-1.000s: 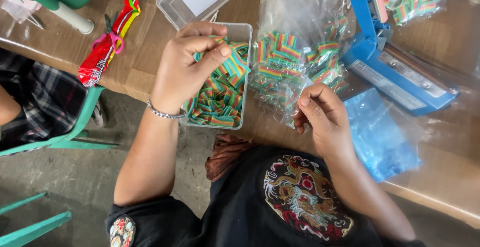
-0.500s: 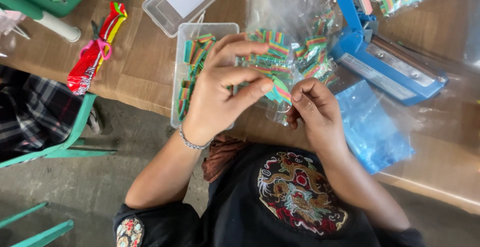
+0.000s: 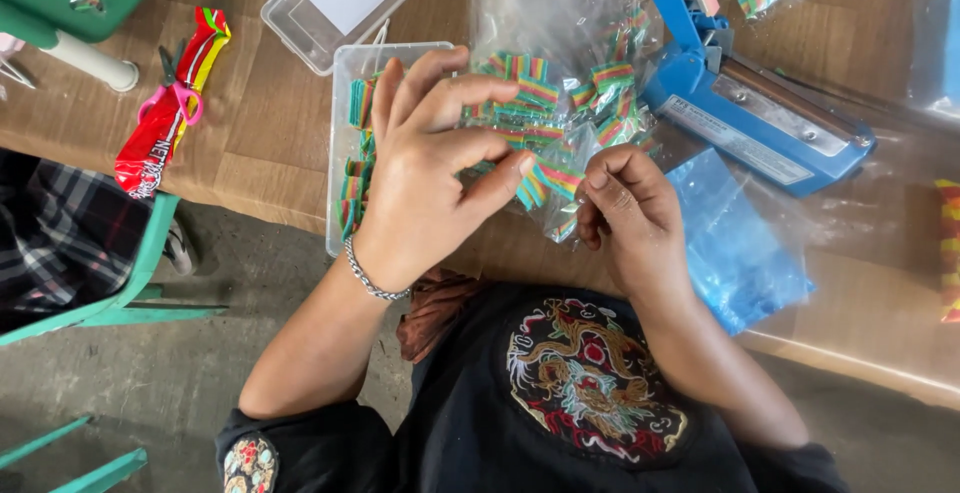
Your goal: Manually filling small plastic bags with colorful rectangular items and sealing them with a heat sealer.
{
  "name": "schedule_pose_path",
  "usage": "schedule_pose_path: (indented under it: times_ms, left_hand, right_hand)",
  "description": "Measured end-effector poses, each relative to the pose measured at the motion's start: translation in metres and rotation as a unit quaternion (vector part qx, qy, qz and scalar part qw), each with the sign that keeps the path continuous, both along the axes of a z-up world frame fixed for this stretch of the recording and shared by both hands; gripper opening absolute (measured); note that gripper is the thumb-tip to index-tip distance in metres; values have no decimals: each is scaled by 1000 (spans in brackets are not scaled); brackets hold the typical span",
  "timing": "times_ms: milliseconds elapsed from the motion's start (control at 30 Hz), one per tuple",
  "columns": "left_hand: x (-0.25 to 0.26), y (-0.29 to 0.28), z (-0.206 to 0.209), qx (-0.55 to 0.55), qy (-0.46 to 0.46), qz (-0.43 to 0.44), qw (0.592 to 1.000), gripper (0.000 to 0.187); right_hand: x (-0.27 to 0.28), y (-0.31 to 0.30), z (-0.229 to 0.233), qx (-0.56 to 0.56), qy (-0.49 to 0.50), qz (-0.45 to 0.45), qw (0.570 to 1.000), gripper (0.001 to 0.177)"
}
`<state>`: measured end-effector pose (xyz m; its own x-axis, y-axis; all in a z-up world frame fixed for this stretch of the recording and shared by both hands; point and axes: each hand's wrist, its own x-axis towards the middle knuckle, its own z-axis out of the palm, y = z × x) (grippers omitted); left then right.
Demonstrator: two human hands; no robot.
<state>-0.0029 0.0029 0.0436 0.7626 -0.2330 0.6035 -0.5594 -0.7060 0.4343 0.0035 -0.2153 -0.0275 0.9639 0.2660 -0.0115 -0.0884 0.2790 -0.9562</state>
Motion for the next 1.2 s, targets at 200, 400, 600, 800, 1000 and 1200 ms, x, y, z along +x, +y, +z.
schedule_pose_path:
  times_ms: [200, 400, 600, 800, 1000, 1200]
  left_hand:
    - [-2, -7, 2, 2, 31, -1, 1000, 33]
    - [1, -18, 6, 67, -4, -9, 998, 35]
    - [-1, -24, 13, 95, -13, -23, 995, 34]
    - [0, -20, 4, 148, -1, -9, 989, 34]
    - [32, 47, 23, 75, -69, 28, 994, 16]
    - [60, 90, -38, 385, 172, 225, 878, 10]
  right_hand:
    - [-1, 1, 3, -13, -12, 1, 1000, 16]
    - [-4, 3, 8, -35, -38, 9, 999, 18]
    - [-3, 1, 9, -34, -29, 8, 999, 17]
    - [-4, 1, 10, -10, -9, -1, 1000, 17]
    - [-3, -1, 5, -7, -4, -23, 1000, 14]
    - [-3, -2, 1, 21, 55, -32, 998, 12]
